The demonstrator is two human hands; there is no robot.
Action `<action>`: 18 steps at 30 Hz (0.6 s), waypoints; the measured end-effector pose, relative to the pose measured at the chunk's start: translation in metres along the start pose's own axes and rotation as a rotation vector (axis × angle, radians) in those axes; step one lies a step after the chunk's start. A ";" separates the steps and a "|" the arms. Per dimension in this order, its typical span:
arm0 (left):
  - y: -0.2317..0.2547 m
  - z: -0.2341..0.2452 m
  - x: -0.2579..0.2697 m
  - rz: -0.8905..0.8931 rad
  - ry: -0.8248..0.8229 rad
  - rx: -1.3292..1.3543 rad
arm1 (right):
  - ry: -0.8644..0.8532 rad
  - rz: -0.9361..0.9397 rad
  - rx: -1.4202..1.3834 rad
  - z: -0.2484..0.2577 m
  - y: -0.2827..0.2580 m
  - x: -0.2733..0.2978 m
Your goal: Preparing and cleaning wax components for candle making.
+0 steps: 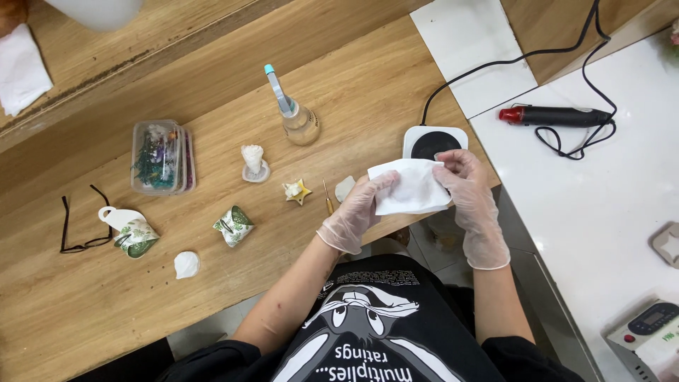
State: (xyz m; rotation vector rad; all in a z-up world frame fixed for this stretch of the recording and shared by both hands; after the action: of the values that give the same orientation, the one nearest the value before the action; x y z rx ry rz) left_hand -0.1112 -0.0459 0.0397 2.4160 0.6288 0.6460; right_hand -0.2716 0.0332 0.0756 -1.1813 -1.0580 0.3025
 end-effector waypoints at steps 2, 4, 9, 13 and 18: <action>0.001 -0.010 0.002 0.037 0.050 0.158 | 0.026 0.031 -0.093 -0.003 0.004 -0.003; -0.007 -0.002 -0.005 0.004 0.069 0.166 | 0.057 0.069 -0.151 -0.005 0.015 -0.002; -0.008 0.007 -0.016 -0.103 0.221 0.145 | 0.178 0.353 -0.192 -0.016 -0.017 0.028; 0.003 0.016 -0.017 -0.290 0.232 0.043 | 0.177 0.053 -0.273 -0.035 -0.014 0.036; 0.030 0.025 -0.013 -0.263 0.218 -0.022 | 0.144 0.029 -0.500 -0.034 0.016 0.025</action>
State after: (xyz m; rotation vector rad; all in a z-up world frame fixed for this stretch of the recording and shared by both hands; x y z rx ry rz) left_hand -0.0989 -0.0848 0.0354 2.2075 1.0034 0.8028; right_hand -0.2266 0.0372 0.0748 -1.6390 -1.0188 -0.0323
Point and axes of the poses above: each hand's wrist, its own x-axis away from the middle knuckle, its own z-axis out of the back of the hand, y = z × x, the point moved 9 cm from there along -x, towards the middle knuckle, and after that the axes turned 10 degrees about -z, right-handed, at the moved point
